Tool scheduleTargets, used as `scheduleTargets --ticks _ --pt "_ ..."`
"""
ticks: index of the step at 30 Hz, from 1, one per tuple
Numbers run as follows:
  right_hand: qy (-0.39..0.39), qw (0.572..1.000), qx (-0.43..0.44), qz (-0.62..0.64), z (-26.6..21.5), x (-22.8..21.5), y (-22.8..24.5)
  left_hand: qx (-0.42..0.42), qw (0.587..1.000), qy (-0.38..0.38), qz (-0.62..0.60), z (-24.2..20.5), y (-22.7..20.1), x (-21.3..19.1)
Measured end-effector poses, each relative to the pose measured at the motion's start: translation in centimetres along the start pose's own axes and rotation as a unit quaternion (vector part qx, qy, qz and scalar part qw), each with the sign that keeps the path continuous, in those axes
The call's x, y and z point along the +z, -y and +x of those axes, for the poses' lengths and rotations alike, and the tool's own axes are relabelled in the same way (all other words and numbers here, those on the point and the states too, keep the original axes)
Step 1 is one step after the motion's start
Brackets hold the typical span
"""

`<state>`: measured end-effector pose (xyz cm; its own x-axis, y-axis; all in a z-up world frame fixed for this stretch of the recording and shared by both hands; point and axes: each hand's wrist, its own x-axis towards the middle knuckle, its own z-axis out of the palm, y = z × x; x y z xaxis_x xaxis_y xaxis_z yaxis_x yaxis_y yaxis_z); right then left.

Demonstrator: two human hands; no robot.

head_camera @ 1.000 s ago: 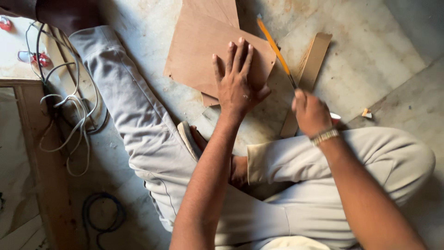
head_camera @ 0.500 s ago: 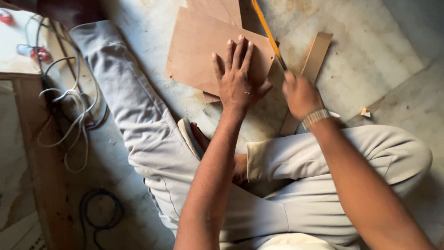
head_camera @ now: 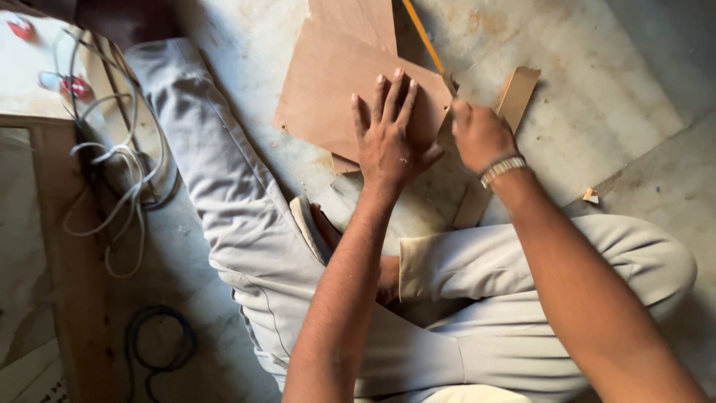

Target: The person sits on the floor and sands a rectangular wooden board using a yellow sanding block. They hold the board with their left hand and rub the sanding block along the edges and surface with their right hand.

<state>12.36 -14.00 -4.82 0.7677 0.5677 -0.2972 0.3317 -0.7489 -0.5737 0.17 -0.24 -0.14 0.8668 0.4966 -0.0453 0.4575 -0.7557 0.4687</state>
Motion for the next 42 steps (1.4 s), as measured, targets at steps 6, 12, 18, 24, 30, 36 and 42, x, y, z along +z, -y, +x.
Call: scheduleTargets --ticks 6,12,18,24,30,36,42 --pt "0.021 0.997 0.054 0.042 -9.8 -1.7 -2.8 0.0 1.0 0.005 0.002 0.0 0.4 0.6" --pt "0.015 0.999 -0.026 -0.037 -0.7 -1.6 -0.5 0.001 1.0 0.009 0.017 0.0 -0.3 -0.3" --pt "0.029 0.999 0.015 0.003 -1.7 -1.1 -0.7 0.009 1.0 0.009 0.002 -0.2 -0.1 0.1" --pt "0.008 0.998 0.056 0.035 -8.9 -2.2 -2.9 0.014 1.0 0.024 -0.001 -0.1 0.1 0.3" --pt "0.046 0.998 0.023 -0.039 1.0 -1.8 0.7 0.007 1.0 -0.003 0.012 -0.2 -0.3 0.1" --pt "0.014 0.999 -0.01 -0.041 0.8 -0.8 0.6 -0.003 1.0 -0.022 -0.002 -0.1 0.0 1.0" --pt "0.041 0.995 0.091 0.026 -8.9 -3.1 -2.8 0.007 1.0 0.007 -0.004 0.1 -0.2 0.5"
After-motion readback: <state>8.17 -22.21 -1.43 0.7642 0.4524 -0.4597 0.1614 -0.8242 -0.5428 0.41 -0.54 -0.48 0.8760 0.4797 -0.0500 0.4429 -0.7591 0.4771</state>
